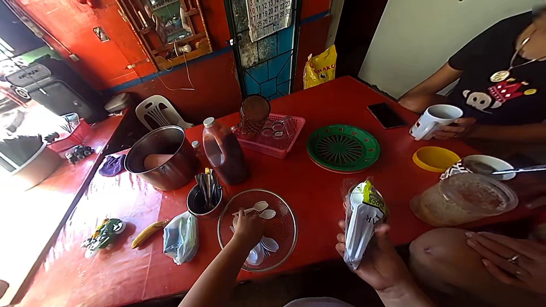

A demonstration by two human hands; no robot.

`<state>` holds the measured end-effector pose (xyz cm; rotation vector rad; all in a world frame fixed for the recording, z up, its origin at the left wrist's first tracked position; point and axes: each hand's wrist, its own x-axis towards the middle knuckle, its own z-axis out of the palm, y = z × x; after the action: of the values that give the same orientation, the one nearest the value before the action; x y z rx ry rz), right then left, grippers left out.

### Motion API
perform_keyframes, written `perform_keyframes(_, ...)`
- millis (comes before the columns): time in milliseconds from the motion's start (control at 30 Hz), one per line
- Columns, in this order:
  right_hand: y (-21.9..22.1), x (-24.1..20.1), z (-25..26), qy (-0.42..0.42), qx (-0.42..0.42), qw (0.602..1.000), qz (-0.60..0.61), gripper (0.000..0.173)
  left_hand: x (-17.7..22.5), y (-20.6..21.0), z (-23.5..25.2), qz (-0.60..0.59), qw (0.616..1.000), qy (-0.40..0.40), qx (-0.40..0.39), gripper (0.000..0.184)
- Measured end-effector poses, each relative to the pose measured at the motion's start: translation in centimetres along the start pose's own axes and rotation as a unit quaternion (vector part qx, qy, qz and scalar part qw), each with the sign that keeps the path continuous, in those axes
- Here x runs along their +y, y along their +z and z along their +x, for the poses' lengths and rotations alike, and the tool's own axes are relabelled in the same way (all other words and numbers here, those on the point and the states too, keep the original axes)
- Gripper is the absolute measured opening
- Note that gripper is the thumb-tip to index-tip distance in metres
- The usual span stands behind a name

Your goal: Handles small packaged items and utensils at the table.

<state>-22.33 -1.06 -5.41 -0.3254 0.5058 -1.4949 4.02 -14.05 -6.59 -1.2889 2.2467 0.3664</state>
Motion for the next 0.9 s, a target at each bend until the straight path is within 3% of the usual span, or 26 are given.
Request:
perform_keyframes(133,-0.3,0.1,-0.3,0.006,-0.010,1.000,0.005,0.060,-0.2,0.0,0.9,0.024,0.999,0.038,-0.017,0.027)
perform_keyframes(300,-0.5,-0.1,-0.4,0.005,-0.006,1.000,0.012,0.061,-1.8,1.5,2.1,-0.010,0.996,0.085,0.018,0.023)
perform_keyframes(467,-0.4,-0.1,-0.2,0.003,0.004,1.000,0.014,0.063,-2.4,1.9,1.2,-0.191,0.971,0.098,0.103,0.031)
perform_keyframes(567,-0.5,0.0,-0.1,0.005,0.009,1.000,0.025,0.063,-2.2,1.8,0.5,-0.386,0.892,0.110,0.206,0.027)
perform_keyframes(667,-0.5,0.1,0.0,0.007,0.007,1.000,0.026,0.062,-1.4,1.1,-0.2,-0.565,0.786,0.098,0.231,0.022)
perform_keyframes(800,-0.3,0.3,0.0,0.010,0.004,1.000,0.022,0.062,-0.3,0.3,-1.0,-0.758,0.613,0.148,0.165,0.023)
perform_keyframes(900,-0.2,0.4,-0.2,0.009,0.014,1.000,0.020,0.064,1.1,-0.8,-2.5,-0.836,0.504,0.191,0.103,0.027)
